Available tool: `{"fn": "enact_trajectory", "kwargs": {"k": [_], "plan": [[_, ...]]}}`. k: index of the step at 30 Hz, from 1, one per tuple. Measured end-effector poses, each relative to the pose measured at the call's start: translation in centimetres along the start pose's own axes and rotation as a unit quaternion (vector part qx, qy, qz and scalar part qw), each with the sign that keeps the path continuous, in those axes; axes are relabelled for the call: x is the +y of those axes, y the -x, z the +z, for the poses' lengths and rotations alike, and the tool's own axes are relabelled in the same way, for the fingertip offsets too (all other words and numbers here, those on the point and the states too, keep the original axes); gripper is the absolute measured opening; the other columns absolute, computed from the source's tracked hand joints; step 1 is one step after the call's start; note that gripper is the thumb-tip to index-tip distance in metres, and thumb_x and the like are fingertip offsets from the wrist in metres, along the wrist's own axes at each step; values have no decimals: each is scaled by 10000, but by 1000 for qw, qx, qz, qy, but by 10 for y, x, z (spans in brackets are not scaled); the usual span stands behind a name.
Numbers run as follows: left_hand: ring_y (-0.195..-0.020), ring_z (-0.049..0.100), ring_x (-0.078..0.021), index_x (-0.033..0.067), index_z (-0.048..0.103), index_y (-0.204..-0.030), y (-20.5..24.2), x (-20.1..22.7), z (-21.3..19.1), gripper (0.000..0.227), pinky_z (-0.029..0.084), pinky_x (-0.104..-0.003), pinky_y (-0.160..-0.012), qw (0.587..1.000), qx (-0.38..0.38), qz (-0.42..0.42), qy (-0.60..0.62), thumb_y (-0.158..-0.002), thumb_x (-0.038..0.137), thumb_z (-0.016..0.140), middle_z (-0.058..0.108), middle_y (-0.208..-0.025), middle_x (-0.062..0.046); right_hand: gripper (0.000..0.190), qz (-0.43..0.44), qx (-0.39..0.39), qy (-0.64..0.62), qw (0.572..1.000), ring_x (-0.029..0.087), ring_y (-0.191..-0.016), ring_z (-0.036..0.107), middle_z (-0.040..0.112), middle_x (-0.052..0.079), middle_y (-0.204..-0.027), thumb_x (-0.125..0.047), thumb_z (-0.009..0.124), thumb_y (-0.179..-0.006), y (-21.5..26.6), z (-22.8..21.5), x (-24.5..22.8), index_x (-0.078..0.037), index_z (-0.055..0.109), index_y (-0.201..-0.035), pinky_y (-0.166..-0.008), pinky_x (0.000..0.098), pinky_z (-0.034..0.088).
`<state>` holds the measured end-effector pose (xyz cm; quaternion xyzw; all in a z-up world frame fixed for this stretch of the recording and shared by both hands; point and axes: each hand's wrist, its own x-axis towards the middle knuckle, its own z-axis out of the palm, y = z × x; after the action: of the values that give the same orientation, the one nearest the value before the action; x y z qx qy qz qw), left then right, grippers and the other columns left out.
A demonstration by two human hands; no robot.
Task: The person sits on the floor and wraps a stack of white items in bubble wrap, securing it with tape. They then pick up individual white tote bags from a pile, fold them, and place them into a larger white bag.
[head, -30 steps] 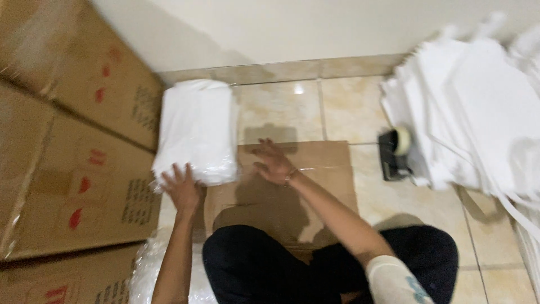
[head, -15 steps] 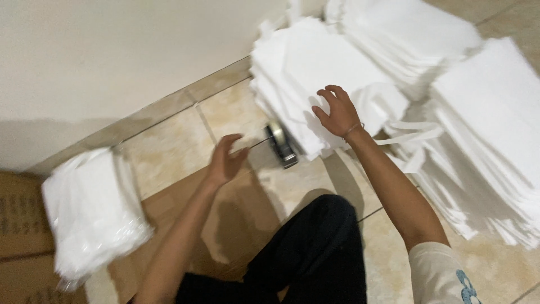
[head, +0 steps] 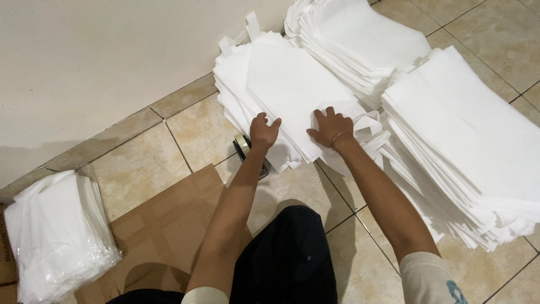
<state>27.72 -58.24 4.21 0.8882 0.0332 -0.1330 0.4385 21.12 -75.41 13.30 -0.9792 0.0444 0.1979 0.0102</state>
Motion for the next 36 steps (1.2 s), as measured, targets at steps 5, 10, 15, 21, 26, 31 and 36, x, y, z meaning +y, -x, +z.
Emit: {"fn": "enact_trajectory", "kwargs": {"k": [5,10,15,21,26,31,36], "plan": [[-1027,518,-237,53,352,-1219,-20,-3,19,710,472,-337,-824,997,13,-54,51,-731,509,595,500,-1098,-142,539,-35,27,20,999,332,-1099,451,331,140,-1295,-431,357,-847,11,1,-7,-232,242,-1335,-857,460,387],[-1033,504,-293,30,328,-1184,11,31,6,597,478,-386,-828,997,75,-20,-12,-768,372,585,440,-1097,-165,440,-52,61,11,997,328,-1075,471,352,124,-1277,-403,369,-859,3,20,-6,-276,347,-1280,-826,434,411],[-878,567,-269,13,489,-970,36,58,-8,431,484,-386,-719,995,73,-66,13,-765,374,604,508,-868,-122,389,-83,99,17,991,321,-1052,490,393,95,-1249,-383,412,-839,-4,35,-4,-285,431,-1215,-797,415,434],[-848,549,-249,45,553,-868,9,36,14,227,477,-346,-695,991,131,-33,21,-803,262,563,477,-843,-88,407,-71,95,21,993,312,-1090,456,380,95,-1264,-431,391,-839,-2,31,-2,-250,443,-1200,-830,435,404],[-797,496,-237,21,505,-843,-6,36,17,184,390,-339,-744,953,229,110,165,-823,202,534,452,-870,-136,553,15,135,25,990,360,-1238,239,304,128,-1353,-562,345,-819,31,1,-4,-176,480,-1191,-935,545,172],[-777,478,-193,12,403,-957,14,77,-21,206,422,-352,-704,921,147,192,306,-910,213,402,444,-950,-166,544,100,212,26,972,400,-1278,105,276,152,-1390,-510,356,-849,67,-25,-11,-124,482,-1211,-911,631,-21],[-682,435,-106,115,374,-849,58,108,-86,104,380,-227,-573,868,246,302,309,-902,198,406,380,-811,-7,610,40,437,-77,895,410,-1080,204,211,185,-1298,-550,492,-813,90,-21,-21,-78,480,-1199,-816,541,175]]}}
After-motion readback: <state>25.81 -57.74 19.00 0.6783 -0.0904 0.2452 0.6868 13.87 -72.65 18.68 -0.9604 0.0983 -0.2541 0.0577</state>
